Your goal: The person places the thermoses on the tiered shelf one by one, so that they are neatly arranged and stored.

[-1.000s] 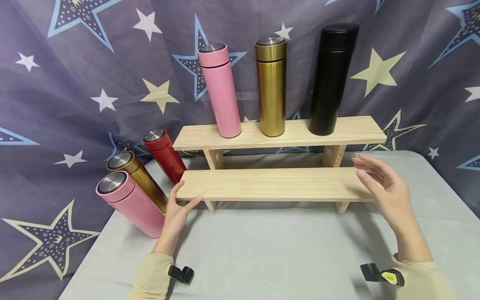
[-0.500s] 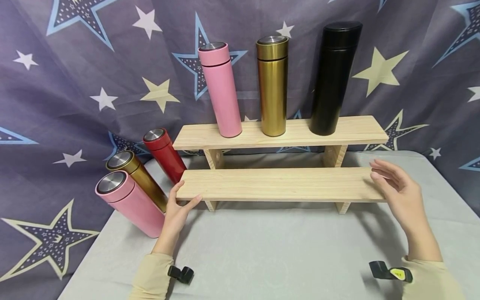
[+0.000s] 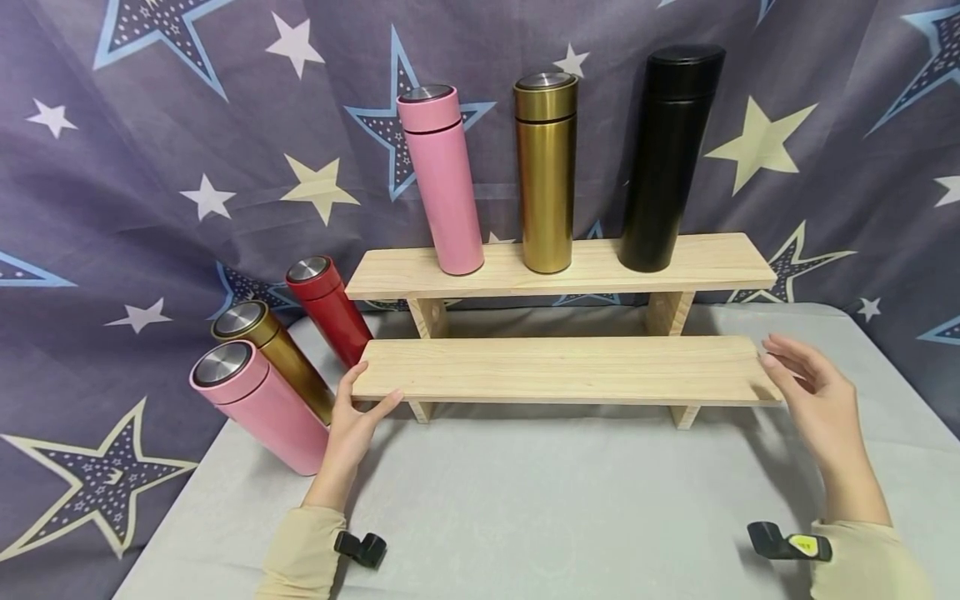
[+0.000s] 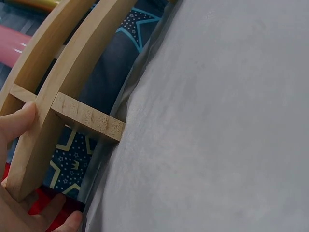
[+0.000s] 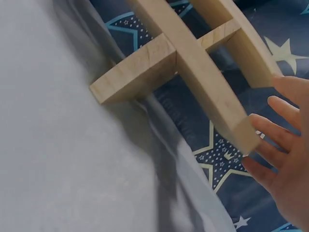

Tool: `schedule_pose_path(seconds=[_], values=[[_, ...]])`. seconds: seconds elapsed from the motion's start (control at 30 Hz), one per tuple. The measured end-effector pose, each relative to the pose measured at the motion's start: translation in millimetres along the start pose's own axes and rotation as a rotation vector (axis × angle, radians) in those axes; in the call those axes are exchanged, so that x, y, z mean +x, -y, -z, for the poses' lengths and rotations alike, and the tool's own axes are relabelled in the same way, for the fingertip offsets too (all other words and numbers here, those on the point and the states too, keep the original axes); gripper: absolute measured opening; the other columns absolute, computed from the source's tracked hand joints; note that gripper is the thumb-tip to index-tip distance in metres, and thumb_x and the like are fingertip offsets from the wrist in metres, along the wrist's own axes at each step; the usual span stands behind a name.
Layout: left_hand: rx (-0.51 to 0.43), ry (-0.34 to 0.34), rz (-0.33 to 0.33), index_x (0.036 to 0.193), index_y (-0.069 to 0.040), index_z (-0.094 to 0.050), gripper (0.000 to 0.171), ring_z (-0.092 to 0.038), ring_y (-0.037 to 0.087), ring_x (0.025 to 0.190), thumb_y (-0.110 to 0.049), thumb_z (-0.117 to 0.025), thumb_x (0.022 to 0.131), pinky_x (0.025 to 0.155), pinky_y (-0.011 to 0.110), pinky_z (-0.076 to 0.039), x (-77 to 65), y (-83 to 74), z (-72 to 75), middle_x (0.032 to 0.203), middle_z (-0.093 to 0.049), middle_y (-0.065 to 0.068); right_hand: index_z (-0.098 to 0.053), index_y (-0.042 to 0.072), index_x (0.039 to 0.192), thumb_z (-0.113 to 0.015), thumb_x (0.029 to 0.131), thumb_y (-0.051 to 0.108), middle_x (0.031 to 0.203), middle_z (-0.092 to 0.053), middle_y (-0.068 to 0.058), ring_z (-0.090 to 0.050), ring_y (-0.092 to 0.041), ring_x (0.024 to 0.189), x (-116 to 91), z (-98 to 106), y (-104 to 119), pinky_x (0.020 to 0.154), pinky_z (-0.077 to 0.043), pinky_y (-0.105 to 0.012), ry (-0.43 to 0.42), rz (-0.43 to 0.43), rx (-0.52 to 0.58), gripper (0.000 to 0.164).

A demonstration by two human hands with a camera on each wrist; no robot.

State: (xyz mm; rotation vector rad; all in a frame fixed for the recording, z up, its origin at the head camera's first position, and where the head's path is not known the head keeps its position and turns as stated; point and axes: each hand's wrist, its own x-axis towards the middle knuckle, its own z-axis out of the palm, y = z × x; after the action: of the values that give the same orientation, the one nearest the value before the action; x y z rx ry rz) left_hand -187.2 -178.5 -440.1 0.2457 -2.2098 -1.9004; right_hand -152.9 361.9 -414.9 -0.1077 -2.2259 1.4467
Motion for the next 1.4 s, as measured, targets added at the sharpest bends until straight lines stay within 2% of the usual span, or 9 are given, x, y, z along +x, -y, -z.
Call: schedule_pose_path(seconds=[0.13, 0.3, 0.53, 0.77, 0.97, 1.2, 1.4], values=[[-0.004, 0.004, 0.004, 0.149, -0.015, -0.036, 0.081, -0.029, 0.028, 0.139, -0.014, -0.082, 0.082, 0.109, 0.047, -0.033, 0.4, 0.2, 0.4, 0.157, -0.026, 0.016, -0.057, 0.016, 0.141, -0.062, 0.099, 0.021, 0.109, -0.058, 0.035, -0.051, 0.016, 0.1, -0.6, 1.2, -6.5, 0.08, -0.033, -0.002, -0.011, -0.028, -0.011, 0.042], [-0.006, 0.008, 0.003, 0.149, -0.015, -0.036, 0.081, -0.029, 0.027, 0.139, -0.013, -0.082, 0.082, 0.109, 0.046, -0.032, 1.2, 0.4, 1.1, 0.157, -0.026, 0.014, -0.059, 0.016, 0.139, -0.063, 0.099, 0.018, 0.109, -0.06, 0.033, -0.052, 0.015, 0.1, -1.3, 2.2, -17.5, 0.08, -0.034, -0.002, 0.001, -0.054, 0.031, 0.04], [-0.007, 0.009, 0.001, 0.149, -0.015, -0.036, 0.081, -0.03, 0.027, 0.139, -0.011, -0.081, 0.083, 0.109, 0.045, -0.032, 0.7, -0.3, 0.6, 0.157, -0.027, 0.015, -0.061, 0.02, 0.136, -0.064, 0.098, 0.018, 0.107, -0.061, 0.031, -0.055, 0.015, 0.097, -0.9, 2.4, -30.0, 0.079, -0.038, -0.003, 0.052, -0.101, 0.071, 0.038], [0.016, -0.002, -0.006, 0.149, -0.014, -0.037, 0.08, -0.029, 0.028, 0.139, -0.013, -0.081, 0.082, 0.109, 0.048, -0.032, 0.3, 0.9, 0.0, 0.157, -0.027, 0.015, -0.061, 0.026, 0.136, -0.063, 0.098, 0.021, 0.103, -0.059, 0.033, -0.054, 0.015, 0.092, -2.2, 0.0, -32.9, 0.076, -0.038, -0.004, 0.096, -0.12, 0.07, 0.037], [0.032, -0.005, -0.005, 0.149, -0.014, -0.036, 0.081, -0.031, 0.03, 0.138, -0.014, -0.082, 0.082, 0.108, 0.048, -0.033, -0.1, 1.5, 1.9, 0.156, -0.028, 0.017, -0.059, 0.026, 0.137, -0.062, 0.099, 0.024, 0.105, -0.056, 0.033, -0.052, 0.015, 0.095, -4.5, -7.0, -33.3, 0.076, -0.037, -0.003, 0.078, -0.133, 0.047, 0.038], [0.051, 0.003, 0.0, 0.15, -0.015, -0.035, 0.081, -0.025, 0.027, 0.142, -0.017, -0.082, 0.083, 0.113, 0.048, -0.026, 0.4, -1.0, 4.3, 0.157, -0.027, 0.014, -0.061, 0.021, 0.137, -0.063, 0.098, 0.025, 0.109, -0.057, 0.03, -0.052, 0.012, 0.098, -6.5, -13.2, -35.2, 0.078, -0.038, -0.003, 0.029, -0.14, 0.057, 0.039], [0.073, 0.014, -0.009, 0.15, -0.014, -0.034, 0.081, -0.025, 0.028, 0.143, -0.019, -0.081, 0.084, 0.112, 0.048, -0.026, 0.3, -2.2, 2.5, 0.157, -0.027, 0.014, -0.061, 0.022, 0.137, -0.064, 0.098, 0.024, 0.11, -0.057, 0.029, -0.051, 0.01, 0.099, -5.4, -13.8, -39.1, 0.078, -0.037, -0.003, -0.001, -0.146, 0.062, 0.039]])
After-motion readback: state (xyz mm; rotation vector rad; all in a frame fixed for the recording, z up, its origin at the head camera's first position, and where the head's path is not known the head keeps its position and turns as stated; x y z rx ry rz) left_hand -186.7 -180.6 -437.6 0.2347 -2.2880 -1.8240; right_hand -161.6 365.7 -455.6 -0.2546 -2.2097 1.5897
